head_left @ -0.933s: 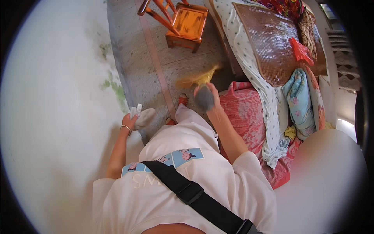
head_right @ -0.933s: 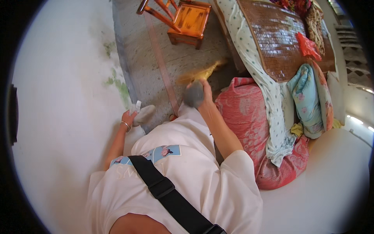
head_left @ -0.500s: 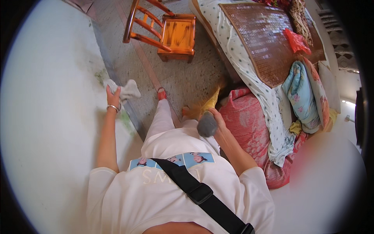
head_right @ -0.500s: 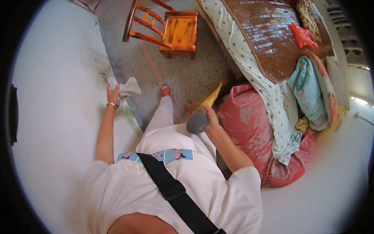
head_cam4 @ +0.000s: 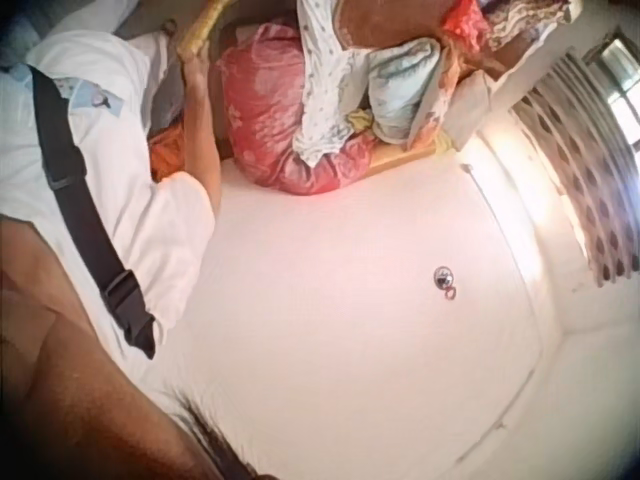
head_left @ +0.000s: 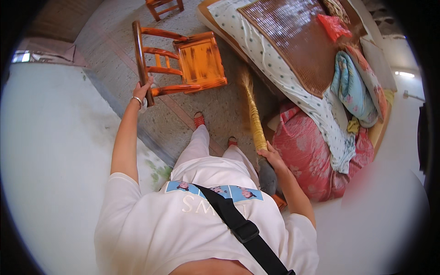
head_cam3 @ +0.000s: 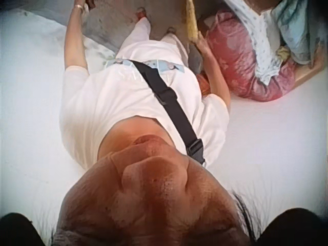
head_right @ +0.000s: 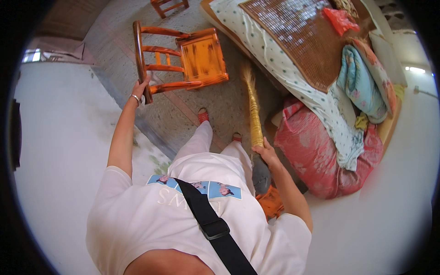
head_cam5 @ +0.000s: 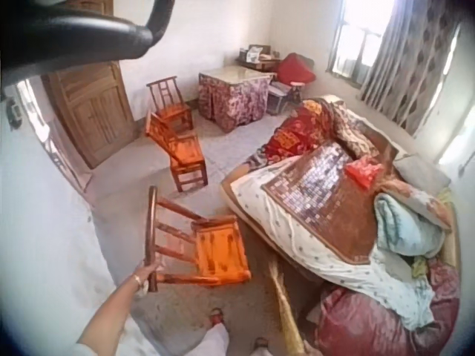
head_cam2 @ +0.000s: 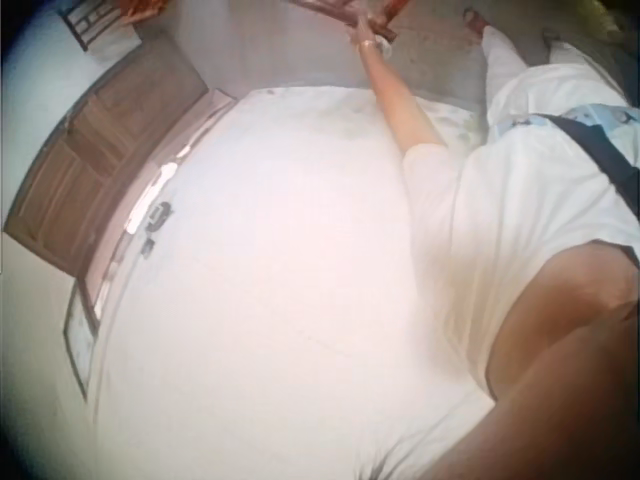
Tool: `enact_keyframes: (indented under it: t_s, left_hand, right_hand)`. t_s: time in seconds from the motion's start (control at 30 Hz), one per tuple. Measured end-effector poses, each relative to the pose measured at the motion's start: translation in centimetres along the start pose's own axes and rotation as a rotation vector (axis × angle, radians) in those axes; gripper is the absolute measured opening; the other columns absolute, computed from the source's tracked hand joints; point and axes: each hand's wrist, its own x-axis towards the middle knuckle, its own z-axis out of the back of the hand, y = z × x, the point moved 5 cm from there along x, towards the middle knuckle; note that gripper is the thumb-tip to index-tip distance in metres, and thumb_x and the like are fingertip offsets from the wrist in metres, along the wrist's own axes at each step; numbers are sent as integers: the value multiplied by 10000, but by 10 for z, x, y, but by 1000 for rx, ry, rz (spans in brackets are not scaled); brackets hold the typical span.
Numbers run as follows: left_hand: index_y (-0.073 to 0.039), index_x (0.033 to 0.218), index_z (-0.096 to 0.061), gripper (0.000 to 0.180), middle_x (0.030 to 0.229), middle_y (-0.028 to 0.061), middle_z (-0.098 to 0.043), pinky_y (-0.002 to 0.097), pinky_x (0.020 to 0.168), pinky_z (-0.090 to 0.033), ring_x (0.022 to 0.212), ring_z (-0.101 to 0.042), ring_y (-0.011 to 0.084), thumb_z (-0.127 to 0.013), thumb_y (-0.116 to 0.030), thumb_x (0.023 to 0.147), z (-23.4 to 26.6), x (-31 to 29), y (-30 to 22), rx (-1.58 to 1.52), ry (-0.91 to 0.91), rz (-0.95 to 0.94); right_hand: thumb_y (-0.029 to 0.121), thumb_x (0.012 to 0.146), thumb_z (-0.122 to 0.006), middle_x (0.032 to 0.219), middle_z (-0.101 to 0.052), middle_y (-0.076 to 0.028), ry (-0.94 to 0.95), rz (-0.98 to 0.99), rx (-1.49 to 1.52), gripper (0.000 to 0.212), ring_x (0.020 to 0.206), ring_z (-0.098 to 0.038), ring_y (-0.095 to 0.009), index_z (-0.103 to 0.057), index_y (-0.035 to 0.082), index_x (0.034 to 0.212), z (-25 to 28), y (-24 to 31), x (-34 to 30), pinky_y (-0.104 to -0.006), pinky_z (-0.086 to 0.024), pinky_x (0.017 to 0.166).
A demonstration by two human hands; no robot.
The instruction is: The person retrieves a broom and dustpan from a storage area and proceeds to sweep the floor of a bedroom. They move a wooden chair to access the area underneath it and sweep around the bed and other furniture. The person also handles a power strip and plugs it into a wall socket.
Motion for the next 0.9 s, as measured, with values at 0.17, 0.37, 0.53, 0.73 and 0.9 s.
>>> enact_keyframes:
  t_s: [0.17,0.37,0.53,0.73,0.9]
  left_hand:
    - [-43,831,-608,302,773,24,-585,275,666,-427,714,-546,140,-725,-219,615,-12,-2,-33,-184,35,143]
    - [-37,779,-603,218,725,29,-581,288,602,-428,626,-539,145,-689,-165,625,-8,1,-27,-259,104,143]
    - [-22,751,-606,180,677,25,-573,272,571,-430,593,-533,131,-675,-129,624,3,-39,-94,-318,71,84]
    - [-33,742,-591,171,688,11,-572,248,551,-413,592,-534,117,-685,-118,628,26,-71,-106,-247,72,-13]
    - [-17,751,-577,193,667,26,-566,251,546,-423,580,-527,114,-667,-102,603,29,-99,-111,-156,65,0]
  right_hand:
    - [148,680,-669,929,-560,-72,-202,-10,-321,829,760,-514,-130,-216,45,1367,-26,-24,65,-243,-430,648]
    - [179,671,-692,987,-572,-74,-31,17,-235,844,804,-535,-140,-230,50,1366,-83,26,80,-239,-437,703]
    - [166,690,-668,1011,-550,-55,63,270,-179,869,842,-514,-122,-152,10,1372,-74,36,69,-213,-416,728]
    - [131,687,-614,961,-561,-99,-108,153,-572,751,791,-538,-164,-267,83,1352,-108,78,110,-261,-442,677]
    - [137,671,-625,846,-568,-116,115,187,-302,579,711,-547,-186,-405,13,1192,-170,111,165,-312,-456,601]
